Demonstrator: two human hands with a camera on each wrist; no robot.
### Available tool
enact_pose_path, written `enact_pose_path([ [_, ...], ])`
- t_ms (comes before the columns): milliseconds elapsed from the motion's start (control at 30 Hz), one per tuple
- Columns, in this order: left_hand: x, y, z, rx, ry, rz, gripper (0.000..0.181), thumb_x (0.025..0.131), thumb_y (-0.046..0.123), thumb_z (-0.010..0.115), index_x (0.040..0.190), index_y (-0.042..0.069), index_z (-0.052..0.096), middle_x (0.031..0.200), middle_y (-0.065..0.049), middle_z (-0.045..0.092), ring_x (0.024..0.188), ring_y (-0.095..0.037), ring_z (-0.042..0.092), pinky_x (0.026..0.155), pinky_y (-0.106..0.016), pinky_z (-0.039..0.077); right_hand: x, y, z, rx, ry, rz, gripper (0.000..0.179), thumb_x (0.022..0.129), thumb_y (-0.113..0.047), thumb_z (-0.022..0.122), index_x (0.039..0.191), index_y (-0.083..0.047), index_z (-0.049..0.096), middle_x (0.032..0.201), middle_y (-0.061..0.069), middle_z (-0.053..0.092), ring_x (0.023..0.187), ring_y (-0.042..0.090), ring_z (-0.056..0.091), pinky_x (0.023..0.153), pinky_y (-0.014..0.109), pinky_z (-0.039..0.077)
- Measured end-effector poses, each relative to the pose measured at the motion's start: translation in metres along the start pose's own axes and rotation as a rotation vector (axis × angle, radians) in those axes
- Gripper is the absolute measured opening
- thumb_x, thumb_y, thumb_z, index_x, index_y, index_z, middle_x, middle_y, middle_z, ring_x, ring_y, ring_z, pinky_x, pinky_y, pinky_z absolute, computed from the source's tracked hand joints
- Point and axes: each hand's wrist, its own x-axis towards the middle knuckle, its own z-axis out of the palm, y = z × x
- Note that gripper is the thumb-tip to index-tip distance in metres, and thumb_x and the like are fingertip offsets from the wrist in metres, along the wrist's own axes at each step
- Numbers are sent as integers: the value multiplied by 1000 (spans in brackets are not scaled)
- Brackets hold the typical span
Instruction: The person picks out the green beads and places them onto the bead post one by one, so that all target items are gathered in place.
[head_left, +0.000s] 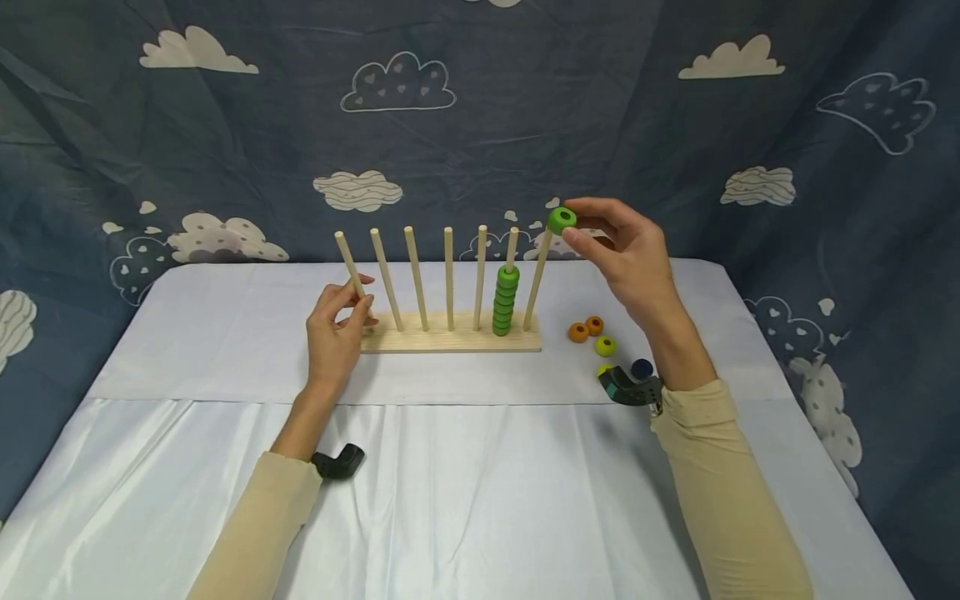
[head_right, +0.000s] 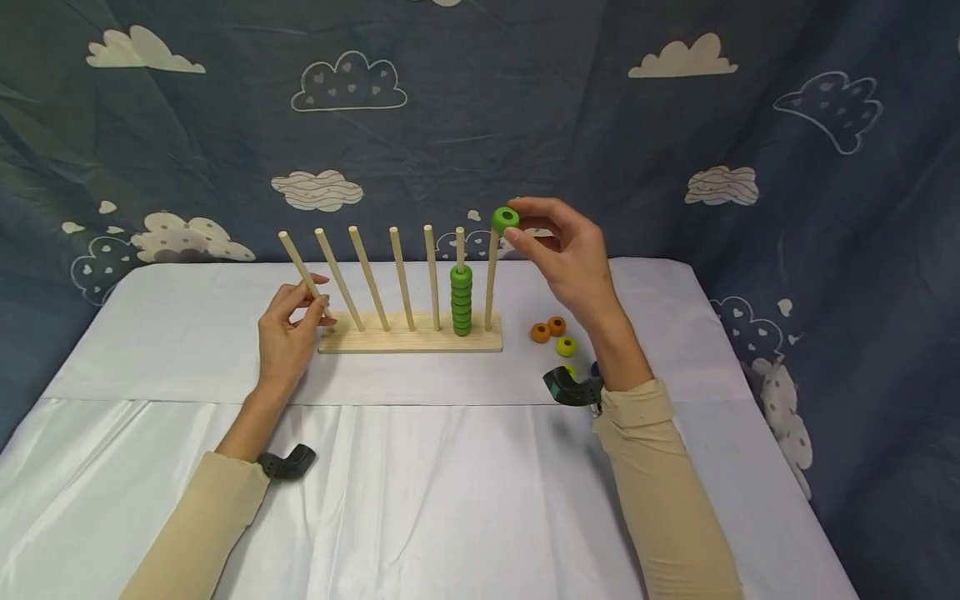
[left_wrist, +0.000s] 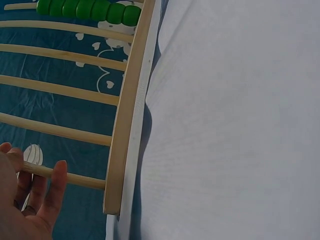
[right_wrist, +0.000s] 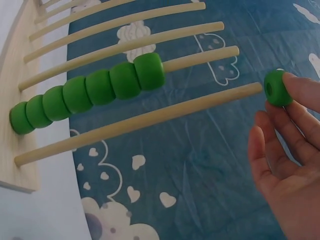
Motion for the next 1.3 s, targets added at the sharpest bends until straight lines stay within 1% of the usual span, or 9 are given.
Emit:
enact_pose_path([
  [200,-1,-1,0,9,6,9,28,99,5,69,126,4,74,100,-12,57,94,-9,64,72,-29,71,0,-4,4,28,-19,-5,36,98,-11,74,133,-11,69,131,0,68,116,13,64,92,13,60],
  [333,0,-2,2,7,-2,10,28,99,5,68,127,4,74,101,-12,57,94,-9,64,73,-29,71,1,-7,6,22,-29,-9,37,98,-11,73,135,-10,68,131,-1,67,117,14,64,95,13,60],
  [567,0,0,3,-3,4,4,26,99,2,68,125,2,74,98,-1,56,94,-9,65,73,-34,72,4,-7,10,10,-63,1,37,98,-11,73,135,-9,67,129,-2,67,118,12,64,100,13,58],
  [633,0,0,3,0,5,6,26,99,3,68,125,2,74,99,-1,57,94,-9,65,72,-34,72,4,-7,11,14,-71,2,37,98,-11,74,135,-9,68,129,-1,67,118,13,64,101,13,58],
  [833,1,0,1,3,0,3,28,99,5,69,126,4,74,100,-10,57,94,-9,65,73,-32,71,6,-5,16,27,-101,8,37,98,-10,74,135,-10,68,131,1,67,119,14,64,102,14,58],
  [967,1,0,1,-2,0,4,28,99,5,69,126,3,74,100,-11,58,94,-9,64,72,-31,71,7,-5,18,30,-114,9,37,98,-10,74,134,-9,68,131,0,66,119,14,63,101,14,59],
  [1200,0,0,2,-1,6,-9,27,99,5,69,125,4,74,100,-6,57,94,-10,64,73,-32,71,8,-1,22,29,-128,15,36,98,-11,73,134,-9,68,127,-4,66,114,16,61,101,13,58],
  [1300,1,0,1,-2,2,-7,27,99,6,69,126,5,74,100,-9,58,94,-10,64,72,-31,71,8,0,24,29,-130,1,36,98,-11,73,134,-8,68,126,-3,66,112,16,60,101,13,58],
])
